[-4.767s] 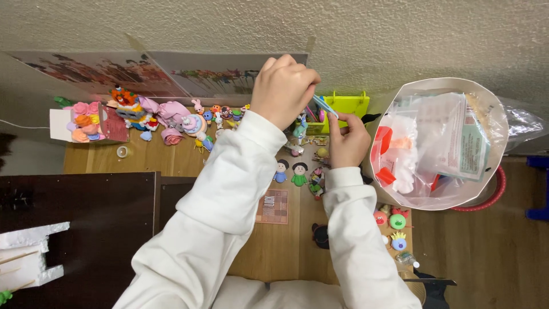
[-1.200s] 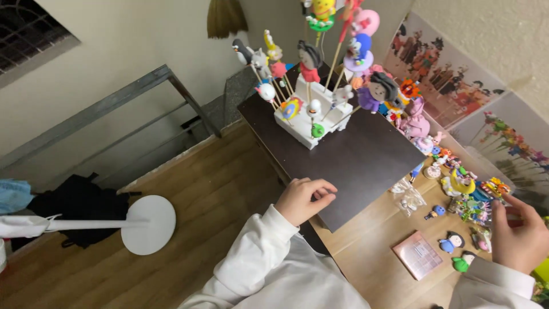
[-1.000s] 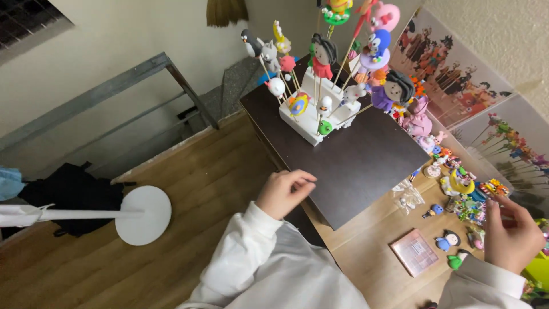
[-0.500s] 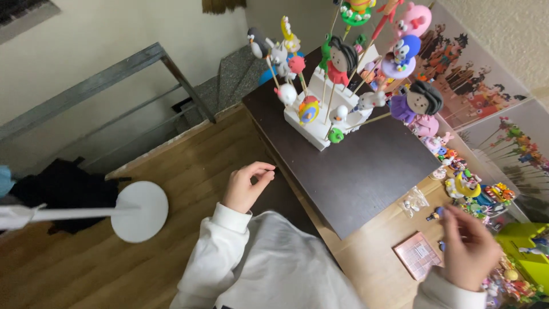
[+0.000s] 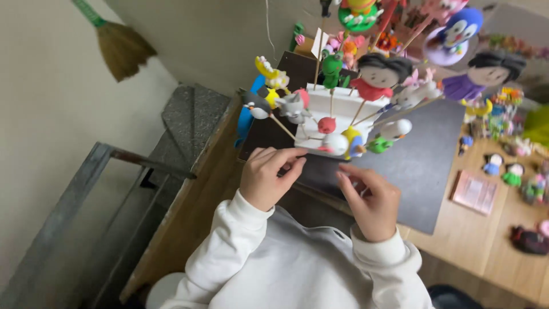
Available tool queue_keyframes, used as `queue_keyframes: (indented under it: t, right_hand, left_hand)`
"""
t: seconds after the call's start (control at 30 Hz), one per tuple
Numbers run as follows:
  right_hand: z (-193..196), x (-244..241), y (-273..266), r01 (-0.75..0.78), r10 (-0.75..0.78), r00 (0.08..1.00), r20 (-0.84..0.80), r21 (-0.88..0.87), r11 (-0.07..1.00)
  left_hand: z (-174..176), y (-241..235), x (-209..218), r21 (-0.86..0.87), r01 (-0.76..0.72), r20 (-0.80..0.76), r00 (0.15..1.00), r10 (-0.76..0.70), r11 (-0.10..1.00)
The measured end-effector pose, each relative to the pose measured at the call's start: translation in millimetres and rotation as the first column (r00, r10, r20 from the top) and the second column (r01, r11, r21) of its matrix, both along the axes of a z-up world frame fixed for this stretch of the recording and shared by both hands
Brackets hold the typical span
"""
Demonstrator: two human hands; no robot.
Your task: Assembling and arranging small clay figures on sticks into a foam display base
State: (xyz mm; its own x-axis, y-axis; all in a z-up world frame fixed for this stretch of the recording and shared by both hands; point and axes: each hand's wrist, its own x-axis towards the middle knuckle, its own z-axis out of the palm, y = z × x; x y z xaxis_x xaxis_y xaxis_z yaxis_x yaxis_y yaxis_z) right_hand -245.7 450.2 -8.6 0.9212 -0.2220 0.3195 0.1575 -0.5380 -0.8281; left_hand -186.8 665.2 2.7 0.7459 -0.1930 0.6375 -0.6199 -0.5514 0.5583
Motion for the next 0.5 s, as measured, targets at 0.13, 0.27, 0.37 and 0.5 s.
queue_keyframes:
  t: [0.13,0.27,0.37,0.5]
  right_hand:
    - [-2,7,32,0.099,-0.099,0.995,0.02,-0.008,0.995]
    - [3,14,47,0.158,-0.158,0.987,-0.01,-0.027,0.987]
    - [2,15,56,0.199,-0.199,0.98,-0.011,-0.038,0.979]
    - [-7,14,69,0.247,-0.25,0.968,-0.031,-0.065,0.967]
  left_hand:
    - [-1,13,9,-0.027,0.058,0.001,0.998,-0.058,0.998]
    - [-9,12,16,-0.064,0.107,-0.054,0.992,-0.11,0.992]
    - [-17,8,21,-0.082,0.112,-0.057,0.991,-0.117,0.99]
    - [-22,4,25,-0.077,0.139,-0.002,0.99,-0.14,0.987]
